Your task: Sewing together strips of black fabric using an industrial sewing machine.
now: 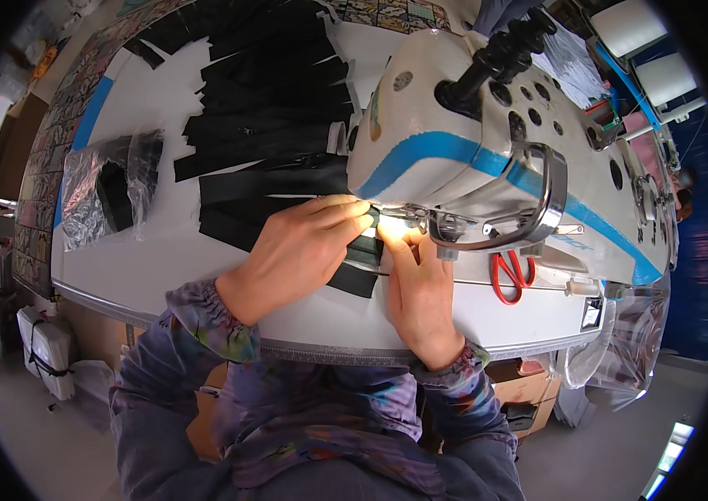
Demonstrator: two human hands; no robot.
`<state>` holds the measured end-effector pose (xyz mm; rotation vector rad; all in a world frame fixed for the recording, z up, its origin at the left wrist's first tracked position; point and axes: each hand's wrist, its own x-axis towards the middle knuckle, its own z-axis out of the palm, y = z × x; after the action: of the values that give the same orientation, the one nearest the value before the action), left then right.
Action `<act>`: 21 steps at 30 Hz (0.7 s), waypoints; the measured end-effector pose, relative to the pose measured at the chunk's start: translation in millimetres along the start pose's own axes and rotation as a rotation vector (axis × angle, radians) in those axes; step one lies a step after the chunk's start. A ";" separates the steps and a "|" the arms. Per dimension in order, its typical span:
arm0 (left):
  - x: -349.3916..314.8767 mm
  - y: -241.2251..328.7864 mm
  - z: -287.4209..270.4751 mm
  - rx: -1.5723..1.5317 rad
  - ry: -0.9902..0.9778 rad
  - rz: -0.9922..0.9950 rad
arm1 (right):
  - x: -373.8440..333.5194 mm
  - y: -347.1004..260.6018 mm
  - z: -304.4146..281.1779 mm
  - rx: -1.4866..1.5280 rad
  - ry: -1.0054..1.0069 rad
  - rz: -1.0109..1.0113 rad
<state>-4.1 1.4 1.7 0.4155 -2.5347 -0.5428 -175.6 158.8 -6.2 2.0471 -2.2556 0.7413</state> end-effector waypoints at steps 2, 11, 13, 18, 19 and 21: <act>0.8 -1.1 0.2 0.001 -0.013 -0.010 | 0.4 -1.1 -0.3 0.000 -0.007 0.006; 6.0 -4.7 -0.8 0.005 -0.017 -0.021 | 3.0 -1.3 -0.4 0.041 0.031 -0.014; 7.4 -5.7 -0.9 0.006 -0.012 -0.021 | 3.3 -1.5 -0.2 0.034 0.041 -0.022; 12.4 -8.6 -1.9 0.044 -0.005 -0.010 | 3.6 -3.2 -2.0 0.032 0.048 -0.024; 13.4 -10.0 -2.3 0.041 -0.002 -0.008 | 3.8 -3.6 -2.5 0.030 0.048 -0.020; 15.4 -12.3 -2.5 0.038 0.000 -0.007 | 4.1 -3.4 -2.5 0.027 0.047 -0.016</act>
<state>-13.2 -16.0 4.6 0.4388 -2.5474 -0.4985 -173.7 155.8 -1.6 2.0341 -2.2135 0.8144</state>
